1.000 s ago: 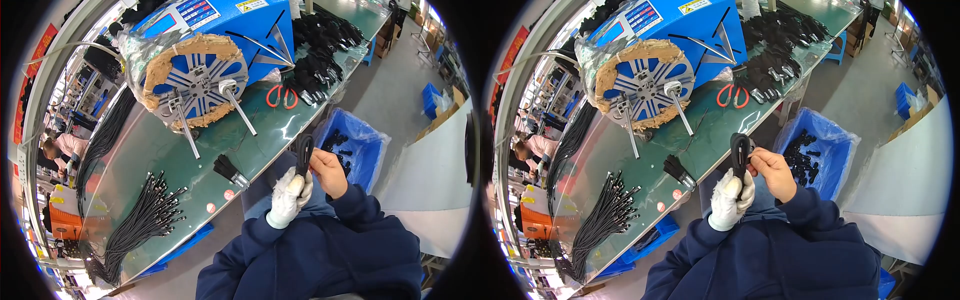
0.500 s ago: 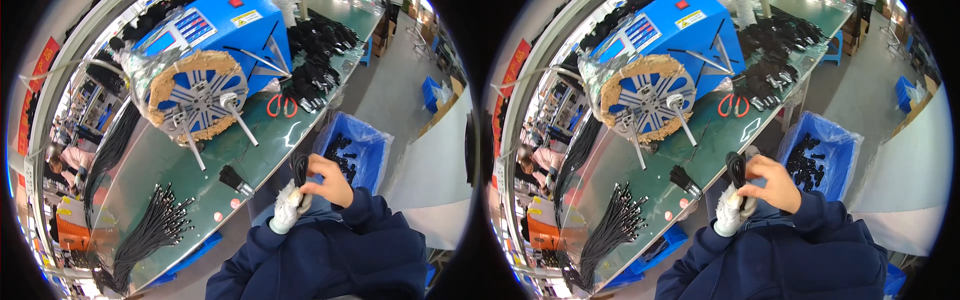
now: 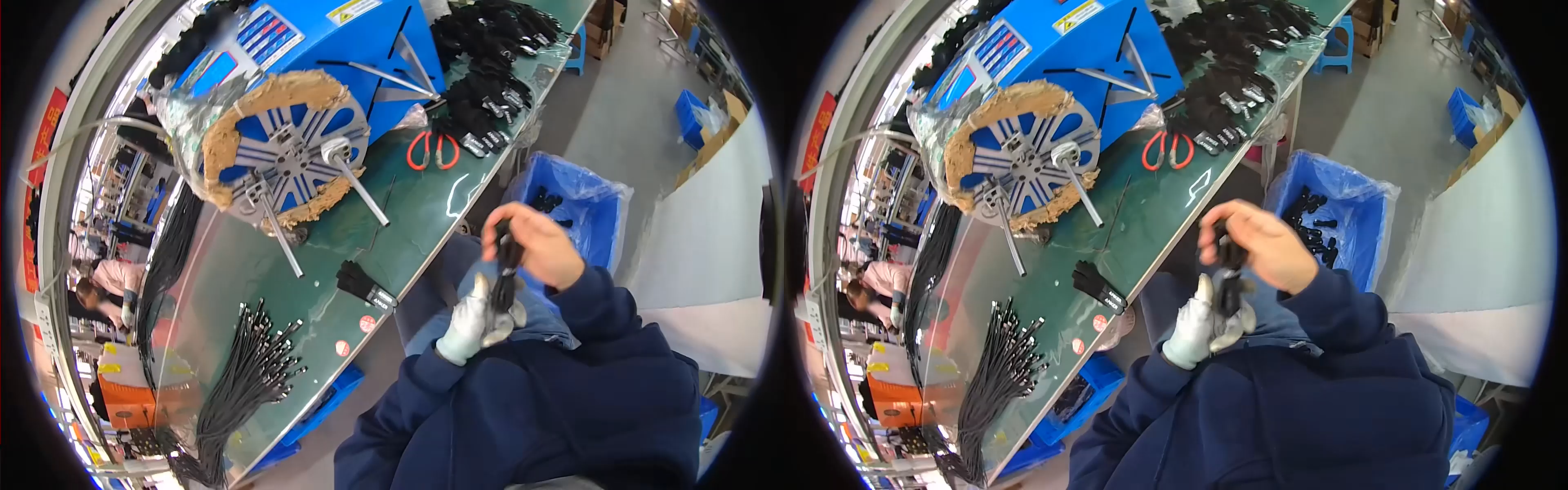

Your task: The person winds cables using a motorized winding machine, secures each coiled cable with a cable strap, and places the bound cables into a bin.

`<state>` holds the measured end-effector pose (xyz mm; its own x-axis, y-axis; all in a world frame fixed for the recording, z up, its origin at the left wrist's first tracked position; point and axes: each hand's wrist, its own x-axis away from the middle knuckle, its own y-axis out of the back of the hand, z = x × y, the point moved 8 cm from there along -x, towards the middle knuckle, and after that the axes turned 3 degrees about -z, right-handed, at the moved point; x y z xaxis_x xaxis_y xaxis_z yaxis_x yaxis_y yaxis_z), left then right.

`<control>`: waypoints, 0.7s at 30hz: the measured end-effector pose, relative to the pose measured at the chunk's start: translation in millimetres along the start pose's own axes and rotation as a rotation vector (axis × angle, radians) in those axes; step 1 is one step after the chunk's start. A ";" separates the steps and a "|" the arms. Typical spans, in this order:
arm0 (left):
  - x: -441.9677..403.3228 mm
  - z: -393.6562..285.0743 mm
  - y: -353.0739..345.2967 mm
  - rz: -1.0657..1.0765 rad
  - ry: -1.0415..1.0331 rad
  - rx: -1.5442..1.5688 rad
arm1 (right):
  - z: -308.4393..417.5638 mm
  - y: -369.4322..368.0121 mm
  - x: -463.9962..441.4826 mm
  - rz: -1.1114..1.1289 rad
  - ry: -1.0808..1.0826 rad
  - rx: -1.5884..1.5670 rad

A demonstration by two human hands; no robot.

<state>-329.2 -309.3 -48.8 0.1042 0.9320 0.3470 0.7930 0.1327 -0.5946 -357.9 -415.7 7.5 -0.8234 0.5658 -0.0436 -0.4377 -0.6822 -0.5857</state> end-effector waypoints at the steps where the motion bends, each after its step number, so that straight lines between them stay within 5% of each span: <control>1: 0.7 12.2 24.3 -0.018 0.158 -0.311 | 8.4 20.5 1.7 -0.103 0.074 0.151; 3: 13.8 3.2 35.7 -0.188 -0.122 -0.330 | 32.9 65.6 8.4 -0.213 0.162 0.546; 5: 42.7 -22.2 33.1 -0.115 -0.297 -0.661 | 40.3 116.2 11.8 -0.260 0.296 1.510; 6: 56.1 -32.3 34.7 -0.105 -0.348 -0.604 | 38.8 128.2 17.3 -0.325 0.289 1.613; 9: 100.0 -73.5 46.1 -0.215 -0.692 -0.789 | 23.8 83.0 -8.9 -0.152 0.202 1.296; 10: 112.1 -70.4 66.7 -0.361 -0.580 -0.693 | 11.0 53.2 -19.7 -0.036 0.156 1.146; 12: 140.3 -111.1 70.1 -0.590 -0.702 -0.972 | -5.6 -16.9 -41.3 0.178 0.147 0.979; 15: 148.4 -143.2 68.4 -0.860 -0.916 -1.471 | -30.5 -100.1 -71.0 0.395 0.298 1.064; 16: 146.4 -150.9 63.2 -0.930 -0.924 -1.537 | -38.5 -120.9 -80.1 0.445 0.550 1.141; 21: 132.8 -142.2 79.5 -0.918 -0.892 -1.685 | -91.9 -151.5 -101.0 0.434 0.824 1.390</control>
<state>-167.0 -222.9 53.2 -0.3749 0.7311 -0.5700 0.1362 0.6516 0.7462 -175.2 -326.9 26.3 -0.7617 0.0060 -0.6479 -0.5803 -0.4512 0.6780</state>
